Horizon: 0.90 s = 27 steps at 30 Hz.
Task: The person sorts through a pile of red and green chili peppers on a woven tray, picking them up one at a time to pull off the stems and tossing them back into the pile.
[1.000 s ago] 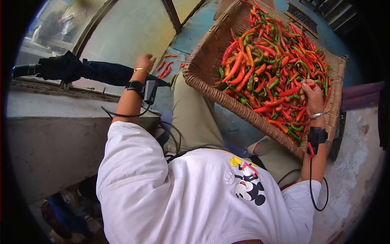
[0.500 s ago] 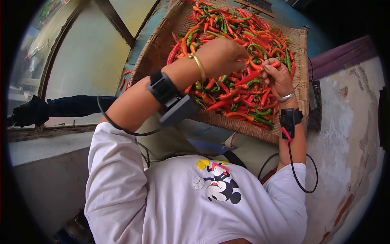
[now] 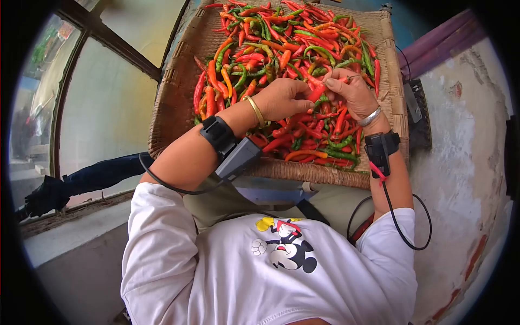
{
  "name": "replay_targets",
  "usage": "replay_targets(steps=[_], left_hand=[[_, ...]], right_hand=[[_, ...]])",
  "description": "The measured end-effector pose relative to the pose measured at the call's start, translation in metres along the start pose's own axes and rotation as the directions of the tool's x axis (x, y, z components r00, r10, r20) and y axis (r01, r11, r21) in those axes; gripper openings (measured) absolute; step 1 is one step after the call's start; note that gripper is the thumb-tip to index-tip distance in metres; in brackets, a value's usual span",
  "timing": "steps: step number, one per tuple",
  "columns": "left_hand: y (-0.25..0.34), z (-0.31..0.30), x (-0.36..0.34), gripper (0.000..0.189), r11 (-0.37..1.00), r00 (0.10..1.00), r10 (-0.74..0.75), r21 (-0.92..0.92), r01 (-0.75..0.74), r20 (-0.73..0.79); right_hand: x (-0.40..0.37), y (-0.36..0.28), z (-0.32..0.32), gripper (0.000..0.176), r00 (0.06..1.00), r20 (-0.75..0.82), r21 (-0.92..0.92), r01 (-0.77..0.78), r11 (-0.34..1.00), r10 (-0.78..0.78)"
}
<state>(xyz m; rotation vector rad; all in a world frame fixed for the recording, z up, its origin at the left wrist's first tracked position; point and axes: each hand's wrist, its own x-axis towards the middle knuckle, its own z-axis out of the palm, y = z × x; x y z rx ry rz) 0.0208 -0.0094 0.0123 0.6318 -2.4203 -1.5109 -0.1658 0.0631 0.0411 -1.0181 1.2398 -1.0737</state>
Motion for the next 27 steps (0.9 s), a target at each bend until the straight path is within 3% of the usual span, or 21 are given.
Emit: replay_targets(steps=[1, 6, 8, 10, 11, 13, 14, 16, 18, 20, 22, 24, 25, 26, 27], left_hand=[[-0.007, 0.003, 0.002, 0.022, 0.99, 0.999, 0.04, -0.133, -0.043, -0.02], [-0.004, 0.003, -0.001, 0.017, 0.985, 0.991, 0.001, -0.173, 0.023, 0.137], [0.001, -0.001, -0.002, 0.018, 0.986, 0.987, 0.016, -0.165, 0.011, 0.159], [0.012, -0.009, -0.004, 0.019, 0.995, 0.955, -0.082, 0.08, 0.062, 0.286], [0.011, -0.009, -0.004, 0.019, 0.995, 0.954, -0.084, 0.08, 0.063, 0.286], [0.006, -0.014, -0.004, 0.016, 0.954, 0.958, -0.135, -0.228, 0.195, 0.253], [0.001, -0.022, -0.002, 0.013, 0.936, 0.965, -0.093, -0.308, 0.169, 0.245], [0.015, -0.045, -0.003, 0.013, 0.9, 0.977, -0.187, -0.382, 0.212, 0.103], [-0.015, -0.062, 0.009, 0.017, 0.723, 0.961, -0.197, -0.691, 0.008, -0.194], [-0.024, -0.077, 0.018, 0.021, 0.528, 0.818, -0.275, -0.791, -0.311, -0.505], [-0.026, -0.079, 0.014, 0.028, 0.547, 0.784, -0.322, -0.78, -0.304, -0.531], [-0.026, -0.066, 0.011, 0.033, 0.888, 0.766, -0.287, -0.459, -0.011, -0.575], [-0.02, -0.057, 0.009, 0.032, 0.906, 0.836, -0.247, -0.423, 0.02, -0.489], [-0.015, -0.046, 0.008, 0.032, 0.906, 0.837, -0.248, -0.423, 0.022, -0.488], [-0.011, -0.034, 0.007, 0.028, 0.958, 0.902, -0.09, -0.284, -0.038, -0.422]], right_hand=[[0.001, 0.003, 0.0, 0.015, 1.0, 0.011, -0.061, 0.011, 0.998, -0.01], [0.002, 0.003, 0.005, 0.014, 0.996, -0.019, -0.156, 0.087, 0.984, -0.091], [0.004, 0.008, 0.002, 0.017, 0.999, -0.043, 0.104, -0.026, 0.994, 0.03], [0.002, 0.005, 0.005, 0.018, 0.998, -0.023, 0.217, -0.044, 0.975, 0.05], [0.001, 0.004, 0.006, 0.019, 0.998, 0.001, 0.325, -0.066, 0.943, 0.069], [0.003, 0.005, 0.005, 0.021, 0.999, -0.014, 0.31, -0.035, 0.95, 0.041], [0.003, 0.005, 0.004, 0.022, 1.0, -0.029, 0.293, -0.002, 0.956, 0.011], [0.007, 0.011, -0.006, 0.02, 0.999, -0.035, 0.246, -0.026, 0.969, 0.036], [0.008, 0.013, -0.007, 0.019, 0.997, -0.041, 0.2, -0.05, 0.979, 0.059], [0.006, 0.012, -0.001, 0.016, 0.994, -0.057, 0.173, -0.08, 0.982, 0.091], [0.004, 0.011, 0.006, 0.015, 0.995, -0.037, 0.173, -0.087, 0.981, 0.095], [0.003, 0.008, 0.011, 0.014, 0.995, -0.02, 0.176, -0.095, 0.98, 0.1], [0.003, 0.006, 0.013, 0.014, 0.994, 0.003, 0.148, -0.111, 0.983, 0.112], [0.003, 0.006, 0.014, 0.013, 0.992, 0.024, 0.12, -0.127, 0.985, 0.125], [0.003, 0.007, 0.014, 0.013, 0.992, 0.023, 0.121, -0.127, 0.985, 0.125]])
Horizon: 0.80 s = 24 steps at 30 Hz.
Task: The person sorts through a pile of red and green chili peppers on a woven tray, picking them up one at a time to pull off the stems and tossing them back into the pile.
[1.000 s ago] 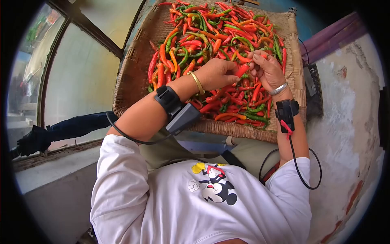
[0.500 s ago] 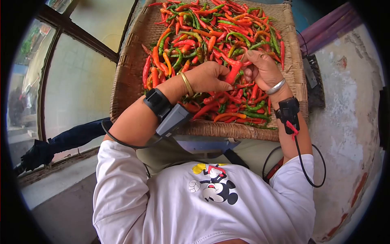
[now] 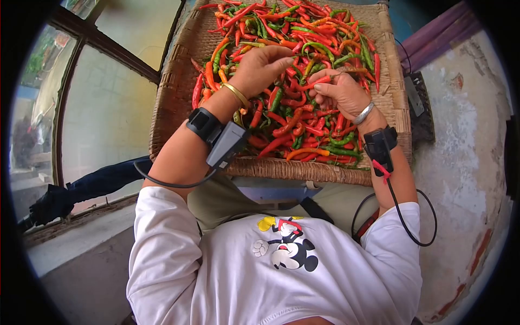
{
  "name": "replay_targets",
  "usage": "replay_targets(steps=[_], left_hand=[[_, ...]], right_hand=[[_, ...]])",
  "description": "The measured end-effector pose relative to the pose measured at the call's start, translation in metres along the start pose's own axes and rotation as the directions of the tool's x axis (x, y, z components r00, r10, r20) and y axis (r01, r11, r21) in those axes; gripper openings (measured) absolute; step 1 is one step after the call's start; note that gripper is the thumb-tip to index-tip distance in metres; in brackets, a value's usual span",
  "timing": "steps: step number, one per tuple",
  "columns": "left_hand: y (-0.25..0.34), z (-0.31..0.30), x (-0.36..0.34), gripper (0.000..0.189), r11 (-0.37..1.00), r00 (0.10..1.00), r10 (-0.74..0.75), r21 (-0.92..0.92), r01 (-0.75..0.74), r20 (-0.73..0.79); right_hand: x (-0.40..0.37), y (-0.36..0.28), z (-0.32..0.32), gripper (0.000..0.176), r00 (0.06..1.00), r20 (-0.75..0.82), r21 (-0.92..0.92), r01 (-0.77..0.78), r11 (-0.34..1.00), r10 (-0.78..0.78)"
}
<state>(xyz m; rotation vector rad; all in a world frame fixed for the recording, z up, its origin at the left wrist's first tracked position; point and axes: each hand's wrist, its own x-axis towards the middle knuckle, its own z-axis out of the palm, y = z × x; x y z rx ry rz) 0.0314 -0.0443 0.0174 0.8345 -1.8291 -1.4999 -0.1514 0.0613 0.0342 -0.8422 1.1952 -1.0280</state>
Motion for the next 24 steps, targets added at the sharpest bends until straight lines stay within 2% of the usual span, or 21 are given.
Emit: replay_targets(steps=[1, 3, 6, 10, 11, 12, 14, 15, 17, 18, 19, 20, 22, 23, 24], left_hand=[[0.003, 0.009, -0.006, 0.025, 0.987, 0.983, 0.118, 0.091, -0.132, 0.141], [0.014, 0.021, -0.014, 0.024, 0.906, 0.942, 0.236, 0.296, -0.302, 0.239], [0.014, 0.029, -0.02, 0.023, 0.928, 0.951, 0.248, 0.237, -0.288, 0.184], [0.005, 0.034, -0.018, 0.021, 0.946, 0.949, 0.307, 0.088, -0.312, 0.066], [0.003, 0.035, -0.018, 0.021, 0.947, 0.95, 0.305, 0.088, -0.31, 0.07], [0.006, 0.035, -0.02, 0.02, 0.95, 0.949, 0.292, 0.073, -0.302, 0.121], [0.012, 0.035, -0.023, 0.018, 0.954, 0.944, 0.282, 0.058, -0.296, 0.17], [0.016, 0.036, -0.024, 0.015, 0.954, 0.947, 0.264, 0.093, -0.284, 0.184], [0.017, 0.036, -0.024, 0.012, 0.954, 0.95, 0.243, 0.128, -0.27, 0.194], [0.016, 0.035, -0.024, 0.012, 0.991, 0.978, 0.123, 0.032, -0.13, 0.166], [0.016, 0.034, -0.023, 0.012, 0.998, 0.989, -0.002, -0.069, 0.012, 0.151], [0.016, 0.032, -0.022, 0.012, 0.998, 0.989, -0.002, -0.069, 0.012, 0.15], [0.018, 0.027, -0.02, 0.016, 0.936, 0.98, -0.15, -0.301, 0.185, 0.134], [0.017, 0.025, -0.019, 0.016, 0.936, 0.98, -0.15, -0.301, 0.184, 0.133], [0.017, 0.023, -0.018, 0.016, 0.889, 0.969, -0.205, -0.388, 0.244, 0.138]], right_hand=[[0.002, 0.002, -0.001, 0.014, 1.0, 0.028, -0.043, 0.003, 0.999, -0.002], [0.002, 0.003, -0.002, 0.014, 0.999, 0.053, -0.085, 0.008, 0.996, -0.004], [0.001, 0.003, -0.001, 0.016, 1.0, 0.017, -0.151, 0.014, 0.989, -0.011], [-0.003, -0.002, 0.006, 0.018, 0.995, 0.033, -0.388, 0.1, 0.916, -0.095], [-0.005, -0.003, 0.01, 0.019, 0.989, 0.063, -0.47, 0.15, 0.87, -0.137], [-0.004, 0.001, 0.011, 0.019, 0.989, 0.06, -0.468, 0.149, 0.871, -0.137], [-0.002, 0.01, 0.013, 0.021, 0.927, 0.175, -0.687, 0.356, 0.633, -0.331], [-0.003, 0.009, 0.014, 0.021, 0.927, 0.175, -0.687, 0.356, 0.633, -0.331], [-0.005, 0.007, 0.018, 0.02, 0.929, 0.177, -0.763, 0.339, 0.55, -0.326], [-0.003, 0.009, 0.018, 0.02, 0.929, 0.179, -0.763, 0.34, 0.55, -0.325], [0.0, 0.013, 0.017, 0.02, 0.931, 0.145, -0.708, 0.333, 0.623, -0.334], [0.002, 0.015, 0.015, 0.021, 0.934, 0.109, -0.646, 0.327, 0.69, -0.34], [0.003, 0.012, 0.009, 0.021, 0.937, 0.126, -0.667, 0.323, 0.671, -0.326], [0.003, 0.009, 0.007, 0.022, 0.939, 0.142, -0.687, 0.32, 0.652, -0.312], [0.001, 0.006, 0.009, 0.022, 0.939, 0.143, -0.687, 0.321, 0.651, -0.312]])
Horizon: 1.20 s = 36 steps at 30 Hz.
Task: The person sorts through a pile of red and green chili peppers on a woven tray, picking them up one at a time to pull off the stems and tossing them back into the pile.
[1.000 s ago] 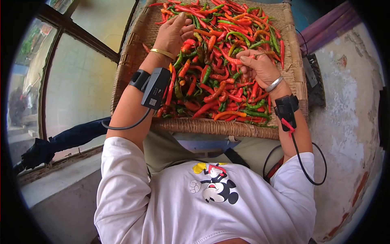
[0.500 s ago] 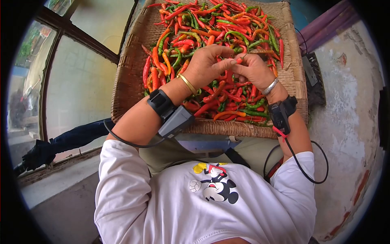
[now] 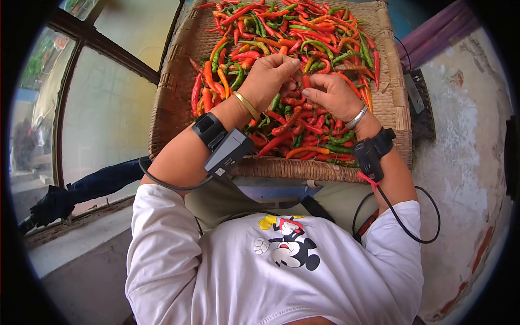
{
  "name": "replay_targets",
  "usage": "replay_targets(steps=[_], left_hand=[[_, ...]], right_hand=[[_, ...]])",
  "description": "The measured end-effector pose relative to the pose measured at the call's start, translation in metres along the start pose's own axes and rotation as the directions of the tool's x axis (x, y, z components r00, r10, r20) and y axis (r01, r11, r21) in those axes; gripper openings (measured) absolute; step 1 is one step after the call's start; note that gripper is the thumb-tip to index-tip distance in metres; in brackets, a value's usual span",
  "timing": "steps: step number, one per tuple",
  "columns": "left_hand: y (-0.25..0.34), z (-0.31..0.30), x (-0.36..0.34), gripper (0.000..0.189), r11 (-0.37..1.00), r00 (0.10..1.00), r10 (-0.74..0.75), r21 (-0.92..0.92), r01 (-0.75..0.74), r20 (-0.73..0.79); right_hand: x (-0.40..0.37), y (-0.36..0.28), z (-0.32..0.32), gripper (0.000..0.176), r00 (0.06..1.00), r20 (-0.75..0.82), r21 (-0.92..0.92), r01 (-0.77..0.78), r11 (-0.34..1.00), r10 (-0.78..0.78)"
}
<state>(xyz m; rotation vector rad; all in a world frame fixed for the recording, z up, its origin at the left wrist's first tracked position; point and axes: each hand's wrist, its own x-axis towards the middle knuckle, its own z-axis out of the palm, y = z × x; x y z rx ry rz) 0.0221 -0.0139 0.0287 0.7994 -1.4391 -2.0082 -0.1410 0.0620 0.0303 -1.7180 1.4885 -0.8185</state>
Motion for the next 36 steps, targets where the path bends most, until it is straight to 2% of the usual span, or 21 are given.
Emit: replay_targets(steps=[2, 5, 9, 12, 14, 15, 17, 19, 20, 21, 24, 25, 26, 27, 28, 29, 30, 31, 32, 33, 36], left_hand=[[0.0, -0.004, 0.002, 0.016, 0.989, 0.996, -0.082, -0.128, 0.079, -0.023], [0.0, -0.012, 0.006, 0.015, 0.994, 0.993, -0.111, -0.007, 0.111, 0.035], [0.002, -0.016, 0.004, 0.013, 0.99, 0.979, -0.138, -0.001, 0.139, 0.15], [0.007, -0.017, 0.002, 0.012, 0.982, 0.957, -0.186, 0.022, 0.186, 0.224], [0.016, -0.022, 0.003, 0.011, 0.987, 0.973, -0.15, -0.033, 0.158, 0.176], [0.017, -0.03, 0.009, 0.011, 0.994, 0.985, -0.093, -0.039, 0.1, 0.147], [0.021, -0.046, 0.019, 0.013, 0.963, 0.997, 0.05, -0.267, -0.031, 0.064], [0.023, -0.065, 0.033, 0.017, 0.869, 0.979, 0.187, -0.451, -0.202, -0.078], [0.023, -0.069, 0.035, 0.018, 0.825, 0.962, 0.163, -0.505, -0.255, -0.219], [0.02, -0.072, 0.036, 0.018, 0.825, 0.962, 0.163, -0.505, -0.255, -0.22], [0.007, -0.076, 0.037, 0.025, 0.94, 0.978, 0.016, -0.329, -0.086, -0.21], [0.007, -0.066, 0.032, 0.025, 0.94, 0.977, 0.014, -0.33, -0.085, -0.211], [0.008, -0.057, 0.028, 0.025, 0.996, 0.991, 0.023, -0.085, -0.035, -0.135], [0.007, -0.047, 0.024, 0.024, 0.986, 0.998, 0.012, 0.169, -0.002, -0.057], [0.003, -0.038, 0.022, 0.021, 0.936, 0.999, 0.031, 0.352, -0.022, -0.018], [0.0, -0.031, 0.018, 0.021, 0.936, 0.999, 0.03, 0.351, -0.022, -0.017], [-0.003, -0.025, 0.015, 0.02, 0.714, 0.969, 0.196, 0.656, -0.246, 0.15], [-0.006, -0.022, 0.013, 0.019, 0.358, 0.891, 0.279, 0.822, -0.442, 0.358], [-0.015, -0.022, 0.013, 0.02, 0.195, 0.821, 0.321, 0.816, -0.545, 0.472], [-0.015, -0.02, 0.012, 0.02, 0.195, 0.821, 0.321, 0.816, -0.544, 0.471], [-0.016, -0.017, 0.01, 0.021, 0.207, 0.858, 0.153, 0.833, -0.512, 0.49]], right_hand=[[-0.003, -0.009, -0.002, 0.025, 0.978, 0.098, 0.301, -0.203, 0.932, 0.182], [-0.003, -0.005, -0.006, 0.027, 0.97, 0.183, 0.36, -0.217, 0.907, 0.16], [-0.006, -0.006, -0.01, 0.033, 0.953, 0.255, 0.428, -0.265, 0.864, 0.165], [-0.004, -0.001, -0.013, 0.034, 0.914, 0.378, 0.484, -0.328, 0.811, 0.145], [0.001, 0.011, -0.006, 0.033, 0.983, -0.016, 0.534, -0.146, 0.833, 0.182], [0.003, 0.014, -0.009, 0.033, 0.983, -0.017, 0.535, -0.146, 0.832, 0.184], [0.003, 0.023, -0.019, 0.032, 0.937, -0.161, 0.529, -0.183, 0.829, 0.31], [0.003, 0.029, -0.024, 0.03, 0.918, -0.199, 0.531, -0.193, 0.825, 0.342], [0.002, 0.031, -0.026, 0.03, 0.919, -0.195, 0.555, -0.184, 0.811, 0.342], [0.002, 0.032, -0.026, 0.03, 0.921, -0.191, 0.579, -0.175, 0.796, 0.341], [0.004, 0.032, -0.023, 0.028, 0.929, -0.158, 0.494, -0.22, 0.841, 0.335], [0.005, 0.034, -0.021, 0.028, 0.929, -0.156, 0.494, -0.222, 0.84, 0.337], [0.006, 0.036, -0.02, 0.027, 0.952, -0.128, 0.238, -0.243, 0.94, 0.278], [0.006, 0.038, -0.02, 0.026, 0.97, -0.084, -0.036, -0.233, 0.972, 0.229], [0.004, 0.03, -0.017, 0.024, 0.98, -0.09, -0.184, -0.189, 0.965, 0.175], [0.004, 0.032, -0.016, 0.024, 0.98, -0.089, -0.184, -0.191, 0.964, 0.177], [0.003, 0.035, -0.015, 0.023, 0.984, -0.012, -0.281, -0.172, 0.944, 0.176], [0.003, 0.037, -0.014, 0.023, 0.981, 0.066, -0.374, -0.145, 0.916, 0.182], [0.002, 0.037, -0.014, 0.023, 0.968, 0.111, -0.423, -0.159, 0.892, 0.225], [0.002, 0.037, -0.013, 0.023, 0.968, 0.112, -0.423, -0.159, 0.892, 0.226], [-0.001, 0.034, -0.011, 0.022, 0.938, 0.209, -0.464, -0.153, 0.873, 0.276]])
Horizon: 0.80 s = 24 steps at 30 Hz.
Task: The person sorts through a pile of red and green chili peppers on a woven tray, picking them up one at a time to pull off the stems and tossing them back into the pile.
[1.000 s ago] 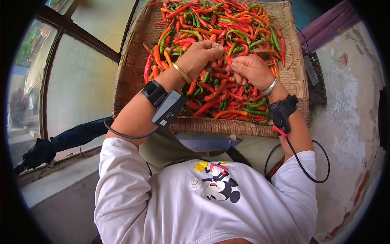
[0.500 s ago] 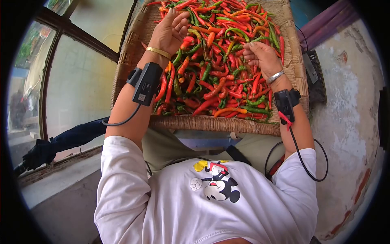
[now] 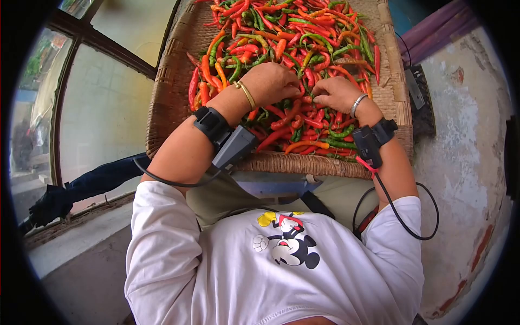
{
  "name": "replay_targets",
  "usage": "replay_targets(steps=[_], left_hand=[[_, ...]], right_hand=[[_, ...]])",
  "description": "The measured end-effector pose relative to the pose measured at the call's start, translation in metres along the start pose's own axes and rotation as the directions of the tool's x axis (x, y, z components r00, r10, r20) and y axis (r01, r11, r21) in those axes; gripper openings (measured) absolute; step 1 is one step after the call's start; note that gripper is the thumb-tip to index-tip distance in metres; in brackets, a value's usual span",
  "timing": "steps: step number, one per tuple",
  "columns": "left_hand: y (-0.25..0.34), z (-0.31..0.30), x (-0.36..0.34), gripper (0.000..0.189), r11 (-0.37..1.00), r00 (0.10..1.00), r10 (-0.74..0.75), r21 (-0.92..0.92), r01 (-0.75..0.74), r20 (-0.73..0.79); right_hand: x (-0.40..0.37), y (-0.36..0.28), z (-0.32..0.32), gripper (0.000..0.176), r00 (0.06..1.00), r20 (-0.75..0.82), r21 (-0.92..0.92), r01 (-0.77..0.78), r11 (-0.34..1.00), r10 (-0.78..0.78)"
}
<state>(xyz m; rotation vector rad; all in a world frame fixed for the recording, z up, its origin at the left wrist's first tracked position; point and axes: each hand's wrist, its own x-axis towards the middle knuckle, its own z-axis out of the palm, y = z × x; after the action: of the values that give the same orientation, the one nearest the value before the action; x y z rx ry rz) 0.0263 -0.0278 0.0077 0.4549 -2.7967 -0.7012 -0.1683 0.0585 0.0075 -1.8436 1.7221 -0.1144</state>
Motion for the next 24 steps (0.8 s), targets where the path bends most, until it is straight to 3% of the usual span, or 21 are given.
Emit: replay_targets(steps=[3, 5, 9, 12, 14, 15, 17, 18, 19, 21, 24], left_hand=[[-0.005, 0.003, 0.0, 0.02, 1.0, 0.999, -0.002, 0.024, 0.001, 0.037], [-0.004, 0.004, -0.001, 0.019, 1.0, 0.999, -0.002, 0.01, 0.001, 0.04], [-0.006, 0.007, 0.0, 0.019, 1.0, 0.999, 0.018, 0.002, -0.018, 0.029], [-0.006, 0.007, 0.0, 0.019, 1.0, 0.999, -0.021, -0.015, 0.022, 0.034], [-0.005, 0.006, 0.0, 0.02, 0.999, 0.999, -0.037, -0.019, 0.037, 0.011], [-0.004, 0.005, -0.001, 0.022, 0.998, 0.999, -0.054, -0.024, 0.053, -0.01], [-0.001, 0.002, -0.002, 0.023, 1.0, 0.999, -0.019, -0.014, 0.019, -0.048], [0.001, 0.001, -0.002, 0.024, 1.0, 0.996, 0.019, 0.0, -0.019, -0.084], [0.002, 0.002, -0.002, 0.024, 1.0, 0.996, 0.019, 0.0, -0.019, -0.085], [0.005, 0.003, -0.001, 0.027, 0.996, 0.981, 0.063, -0.056, -0.074, -0.184], [0.01, 0.002, 0.001, 0.029, 0.999, 0.996, -0.004, -0.052, -0.001, -0.092]], right_hand=[[0.0, -0.01, 0.002, 0.021, 0.996, 0.065, -0.076, -0.055, 0.996, 0.06], [0.0, -0.013, 0.005, 0.02, 0.999, 0.035, -0.24, -0.023, 0.97, 0.032], [0.002, -0.018, 0.006, 0.017, 0.991, 0.078, -0.319, -0.078, 0.944, 0.108], [0.002, -0.013, 0.004, 0.013, 0.995, 0.001, -0.329, -0.092, 0.94, 0.097], [-0.002, -0.014, -0.01, 0.012, 0.99, -0.133, -0.113, -0.057, 0.992, 0.042], [-0.004, -0.013, -0.014, 0.012, 0.991, -0.13, -0.115, -0.055, 0.992, 0.039], [-0.008, -0.008, -0.018, 0.012, 0.938, -0.344, 0.173, 0.107, 0.979, -0.041], [-0.01, -0.007, -0.021, 0.011, 0.94, -0.337, 0.286, 0.16, 0.945, -0.057], [-0.011, -0.008, -0.022, 0.011, 0.94, -0.336, 0.285, 0.16, 0.945, -0.058], [-0.015, -0.015, -0.025, 0.01, 0.967, -0.251, 0.71, 0.16, 0.686, 0.034], [-0.017, -0.02, -0.026, 0.01, 0.967, -0.253, 0.758, 0.186, 0.626, 0.019]])
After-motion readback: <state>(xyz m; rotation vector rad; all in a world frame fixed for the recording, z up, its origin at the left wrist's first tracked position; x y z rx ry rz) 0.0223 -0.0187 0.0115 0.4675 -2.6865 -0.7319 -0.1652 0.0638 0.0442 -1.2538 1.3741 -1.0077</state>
